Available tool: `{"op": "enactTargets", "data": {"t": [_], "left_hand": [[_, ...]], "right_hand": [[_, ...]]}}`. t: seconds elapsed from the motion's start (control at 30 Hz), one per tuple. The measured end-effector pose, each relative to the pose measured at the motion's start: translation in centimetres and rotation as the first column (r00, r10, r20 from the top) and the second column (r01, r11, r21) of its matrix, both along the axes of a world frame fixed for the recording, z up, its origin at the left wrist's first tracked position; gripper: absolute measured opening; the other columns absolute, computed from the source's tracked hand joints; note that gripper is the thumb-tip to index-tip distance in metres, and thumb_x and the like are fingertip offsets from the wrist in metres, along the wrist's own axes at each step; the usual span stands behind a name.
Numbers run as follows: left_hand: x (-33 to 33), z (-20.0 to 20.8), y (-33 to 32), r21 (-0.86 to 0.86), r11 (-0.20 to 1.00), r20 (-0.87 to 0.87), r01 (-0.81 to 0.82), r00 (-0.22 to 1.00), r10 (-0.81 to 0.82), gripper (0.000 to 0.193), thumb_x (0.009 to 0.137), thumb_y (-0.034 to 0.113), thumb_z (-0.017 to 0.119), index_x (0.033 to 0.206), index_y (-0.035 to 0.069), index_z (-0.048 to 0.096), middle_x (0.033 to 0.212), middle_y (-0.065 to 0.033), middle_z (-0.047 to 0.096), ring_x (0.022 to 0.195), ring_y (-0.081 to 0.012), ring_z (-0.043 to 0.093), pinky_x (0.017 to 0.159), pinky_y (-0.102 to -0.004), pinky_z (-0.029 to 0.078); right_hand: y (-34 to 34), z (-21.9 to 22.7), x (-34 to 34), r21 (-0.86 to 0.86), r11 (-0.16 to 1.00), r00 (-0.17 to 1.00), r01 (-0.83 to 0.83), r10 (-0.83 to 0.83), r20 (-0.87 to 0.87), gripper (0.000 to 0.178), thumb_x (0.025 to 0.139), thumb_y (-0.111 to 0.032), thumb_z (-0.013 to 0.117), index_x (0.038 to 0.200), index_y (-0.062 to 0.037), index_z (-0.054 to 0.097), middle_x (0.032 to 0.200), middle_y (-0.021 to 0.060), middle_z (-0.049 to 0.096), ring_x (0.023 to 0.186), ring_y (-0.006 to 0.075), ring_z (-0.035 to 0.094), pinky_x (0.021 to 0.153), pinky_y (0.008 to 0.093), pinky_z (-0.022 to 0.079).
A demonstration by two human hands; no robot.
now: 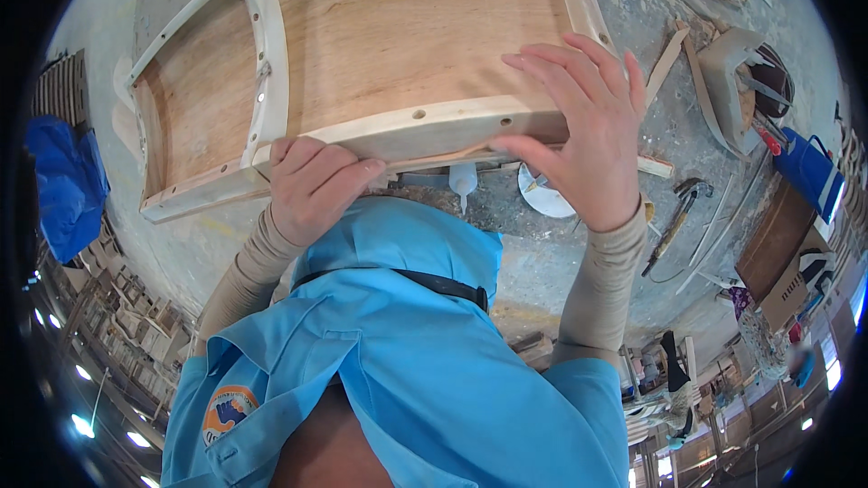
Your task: The person applies glue to a wooden frame and inserts a thin wooden strip into a groove. They use a metal tool to scrape and adjust the strip, ensuring it fits properly along the edge of the frame.
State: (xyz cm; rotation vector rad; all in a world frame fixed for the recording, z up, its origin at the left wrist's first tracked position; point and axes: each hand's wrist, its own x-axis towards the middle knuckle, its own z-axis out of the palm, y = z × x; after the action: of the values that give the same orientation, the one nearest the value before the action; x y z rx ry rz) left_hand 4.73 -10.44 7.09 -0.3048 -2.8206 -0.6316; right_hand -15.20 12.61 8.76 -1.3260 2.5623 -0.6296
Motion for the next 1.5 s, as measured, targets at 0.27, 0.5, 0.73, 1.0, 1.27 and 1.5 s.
{"op": "enactTargets", "data": {"t": [0.27,0.5,0.73,1.0,1.27,1.5], "left_hand": [[0.1,-0.3,0.3,-0.017,0.999,-0.036,-0.034,0.999,0.034,0.024,0.074,0.015,0.067,0.099,0.016,0.068,0.085,0.0033,0.055,0.078,-0.0163,0.051,0.071,-0.0307,0.037],[0.3,-0.5,0.2,-0.003,1.0,-0.025,-0.025,0.999,0.025,0.026,0.074,0.015,0.067,0.1,0.015,0.069,0.087,0.0033,0.057,0.081,-0.0158,0.053,0.075,-0.0308,0.038],[0.5,-0.2,0.3,0.008,0.999,-0.001,-0.04,0.999,0.04,0.027,0.073,0.015,0.068,0.101,0.015,0.069,0.086,0.0043,0.058,0.079,-0.0148,0.055,0.073,-0.0308,0.038],[0.4,-0.2,0.3,-0.008,1.0,0.004,-0.03,1.0,0.03,0.029,0.071,0.016,0.071,0.1,0.017,0.069,0.085,0.0052,0.058,0.078,-0.0126,0.054,0.072,-0.0301,0.037],[0.3,-0.3,0.2,-0.027,0.999,-0.024,-0.028,0.999,0.027,0.029,0.071,0.015,0.072,0.1,0.017,0.069,0.084,0.0055,0.057,0.077,-0.0123,0.054,0.072,-0.0296,0.037],[0.3,-0.4,0.2,-0.012,0.999,-0.028,-0.033,0.999,0.032,0.028,0.072,0.014,0.072,0.1,0.016,0.07,0.082,0.0053,0.057,0.077,-0.0127,0.054,0.072,-0.0295,0.037]], "right_hand": [[-0.8,-0.5,-0.4,-0.141,0.988,0.991,-0.07,0.086,0.105,0.045,0.069,-0.033,0.085,0.108,-0.0144,0.074,0.093,0.0017,0.071,0.092,0.0228,0.066,0.096,0.0416,0.043],[-1.2,-0.1,-1.5,-0.049,0.997,0.945,-0.067,0.079,0.318,0.049,0.069,-0.034,0.086,0.111,-0.0115,0.073,0.085,0.0073,0.07,0.077,0.025,0.067,0.07,0.0351,0.052],[-1.9,-0.5,-3.3,-0.019,0.984,0.852,-0.175,0.161,0.498,0.052,0.07,-0.035,0.085,0.115,-0.0121,0.071,0.086,0.0083,0.07,0.078,0.0251,0.068,0.069,0.0355,0.053],[-2.0,-0.3,-3.4,0.018,0.979,0.836,-0.203,0.164,0.523,0.052,0.069,-0.032,0.085,0.116,-0.0113,0.071,0.088,0.0072,0.07,0.081,0.0261,0.068,0.073,0.0361,0.053],[-2.1,-0.4,-3.5,-0.005,0.982,0.834,-0.19,0.164,0.528,0.052,0.069,-0.033,0.085,0.114,-0.0107,0.071,0.088,0.0071,0.07,0.082,0.0247,0.069,0.075,0.0351,0.054],[-2.0,-0.6,-3.5,-0.012,0.982,0.845,-0.187,0.167,0.508,0.052,0.069,-0.034,0.086,0.113,-0.0113,0.072,0.087,0.0059,0.07,0.081,0.0231,0.069,0.073,0.0341,0.054]]}}
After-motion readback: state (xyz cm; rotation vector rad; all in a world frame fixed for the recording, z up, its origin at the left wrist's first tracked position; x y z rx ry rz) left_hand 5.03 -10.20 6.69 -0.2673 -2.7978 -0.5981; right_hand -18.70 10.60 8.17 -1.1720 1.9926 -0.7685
